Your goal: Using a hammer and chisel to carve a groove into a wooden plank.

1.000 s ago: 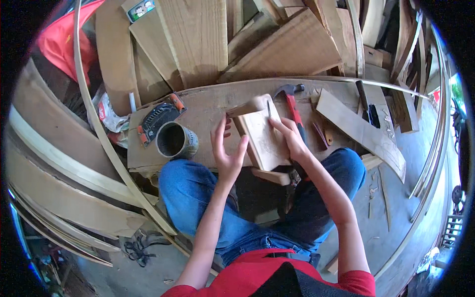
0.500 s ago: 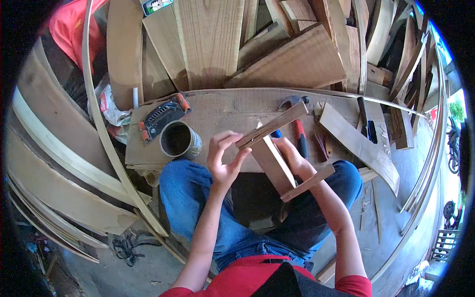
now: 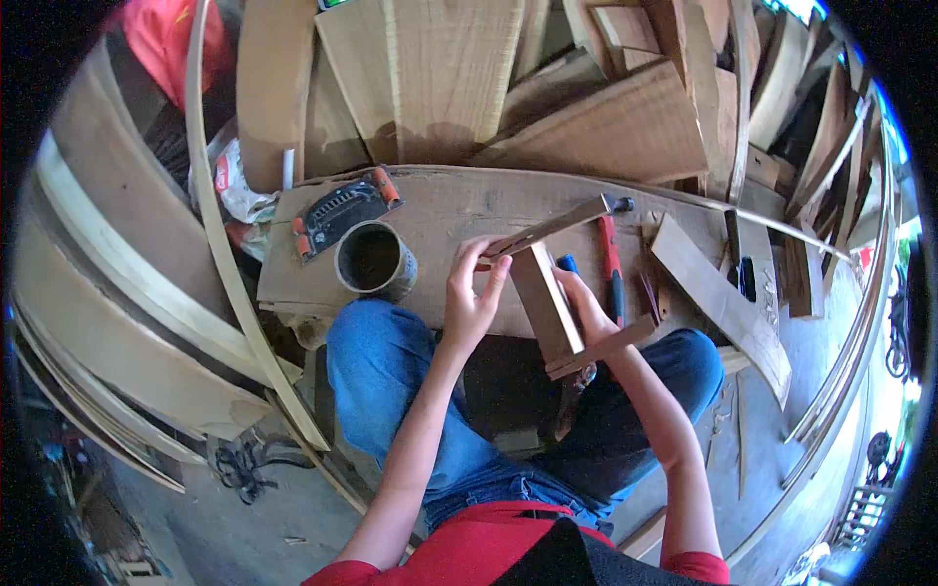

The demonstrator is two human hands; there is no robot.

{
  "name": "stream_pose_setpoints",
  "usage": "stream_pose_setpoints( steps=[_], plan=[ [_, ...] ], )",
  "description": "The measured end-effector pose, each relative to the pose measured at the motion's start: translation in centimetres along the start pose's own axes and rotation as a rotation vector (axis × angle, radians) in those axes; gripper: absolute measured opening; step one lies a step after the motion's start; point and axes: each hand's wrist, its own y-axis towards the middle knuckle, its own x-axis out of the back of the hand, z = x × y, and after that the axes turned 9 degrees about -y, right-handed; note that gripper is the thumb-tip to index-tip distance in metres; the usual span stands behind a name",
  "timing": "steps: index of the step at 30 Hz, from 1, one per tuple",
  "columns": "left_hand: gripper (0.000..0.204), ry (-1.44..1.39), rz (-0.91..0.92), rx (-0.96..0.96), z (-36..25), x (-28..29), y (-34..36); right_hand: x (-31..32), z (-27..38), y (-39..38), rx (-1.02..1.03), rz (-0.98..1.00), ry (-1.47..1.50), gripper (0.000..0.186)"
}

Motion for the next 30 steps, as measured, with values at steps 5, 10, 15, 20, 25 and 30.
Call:
stream_pose_setpoints(
  steps=[5,10,15,20,25,30],
  plan=[
    [0.023,0.143,0.076,-0.202,-0.6,0.8,0.4,0.3,0.7,-1.1,-0.046,0.001,-0.052,0.050],
    [0.025,0.062,0.086,-0.120,-0.3,1.0,-0.4,0.9,0.3,-0.9,-0.054,-0.013,-0.051,0.051],
    [0.035,0.307,0.021,-0.171,2.8,-0.5,-1.4,2.7,0.2,0.5,0.209,-0.351,-0.403,0.049],
    [0.046,-0.113,-0.326,0.291,7.7,0.9,-2.8,1.5,1.4,0.5,0.549,-0.300,-0.529,0.033],
    [0.029,-0.586,-0.371,0.648,2.0,4.1,-1.0,3.2,1.0,1.0,0.572,-0.426,-0.560,0.029],
    [0.026,-0.539,-0.395,0.642,2.4,4.0,-1.0,2.3,1.7,-0.5,0.839,-0.624,-0.972,0.039]
  ],
)
